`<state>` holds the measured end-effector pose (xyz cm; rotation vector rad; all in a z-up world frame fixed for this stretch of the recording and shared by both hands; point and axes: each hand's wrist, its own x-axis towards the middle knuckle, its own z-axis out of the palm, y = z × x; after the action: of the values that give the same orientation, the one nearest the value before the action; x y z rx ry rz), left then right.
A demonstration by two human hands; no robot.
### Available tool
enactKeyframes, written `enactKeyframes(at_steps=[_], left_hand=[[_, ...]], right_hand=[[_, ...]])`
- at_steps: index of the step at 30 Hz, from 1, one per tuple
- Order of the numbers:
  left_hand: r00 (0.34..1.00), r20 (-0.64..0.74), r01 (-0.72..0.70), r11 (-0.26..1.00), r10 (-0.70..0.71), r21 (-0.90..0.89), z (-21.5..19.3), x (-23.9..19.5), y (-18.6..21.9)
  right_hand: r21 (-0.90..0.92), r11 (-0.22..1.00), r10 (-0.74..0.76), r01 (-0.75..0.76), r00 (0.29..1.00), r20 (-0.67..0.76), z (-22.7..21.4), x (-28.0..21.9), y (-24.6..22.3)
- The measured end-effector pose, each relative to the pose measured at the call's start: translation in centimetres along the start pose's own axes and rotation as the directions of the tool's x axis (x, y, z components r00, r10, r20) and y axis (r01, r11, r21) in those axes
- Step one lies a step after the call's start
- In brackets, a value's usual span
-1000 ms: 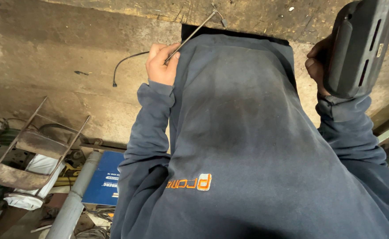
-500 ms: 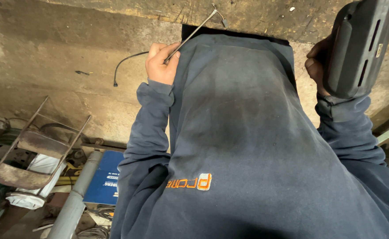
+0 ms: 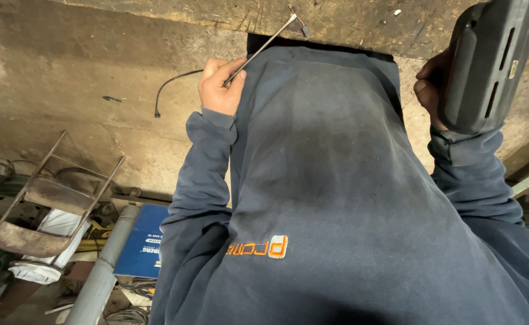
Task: The person is soldering electrical wires and components on a workbench using a soldering gun.
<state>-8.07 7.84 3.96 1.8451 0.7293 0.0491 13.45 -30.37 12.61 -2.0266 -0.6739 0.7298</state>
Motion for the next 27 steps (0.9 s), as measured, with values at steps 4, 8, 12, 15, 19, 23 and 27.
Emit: enactKeyframes(at_steps=[4, 8, 12, 15, 19, 23, 27], left_hand=[[1.0, -0.006, -0.02, 1.0, 0.02, -0.005, 0.1, 0.0, 0.0], [0.999, 0.005, 0.041, 0.999, -0.04, -0.02, 0.1, 0.0, 0.2], [1.0, -0.005, 0.025, 1.0, -0.025, -0.014, -0.1, -0.1, 0.3], [1.0, -0.014, -0.006, 1.0, 0.006, -0.022, -0.2, -0.1, 0.1], [1.0, 0.007, -0.013, 0.999, 0.013, -0.047, -0.3, 0.2, 0.5], [0.998, 0.053, -0.023, 0.998, 0.027, -0.065, -0.1, 0.2, 0.3], [0.998, 0.059, -0.019, 0.998, 0.022, -0.052, 0.0, 0.1, 0.1]], right_hand=[[-0.007, 1.0, -0.009, 0.009, 1.0, 0.001, 0.0, 0.2, 0.0], [-0.018, 1.0, -0.021, 0.021, 1.0, 0.005, 0.0, 0.4, -0.2], [-0.03, 0.999, -0.032, 0.032, 0.999, 0.004, 0.0, 0.5, -0.4], [-0.037, 0.999, -0.04, 0.04, 0.999, 0.005, 0.0, 0.7, -0.6], [-0.044, 0.998, -0.047, 0.048, 0.999, 0.006, 0.0, 0.8, -0.8], [-0.056, 0.997, -0.056, 0.056, 0.998, 0.006, 0.0, 0.8, -1.0], [-0.067, 0.996, -0.064, 0.064, 0.998, 0.008, 0.0, 0.8, -1.0]])
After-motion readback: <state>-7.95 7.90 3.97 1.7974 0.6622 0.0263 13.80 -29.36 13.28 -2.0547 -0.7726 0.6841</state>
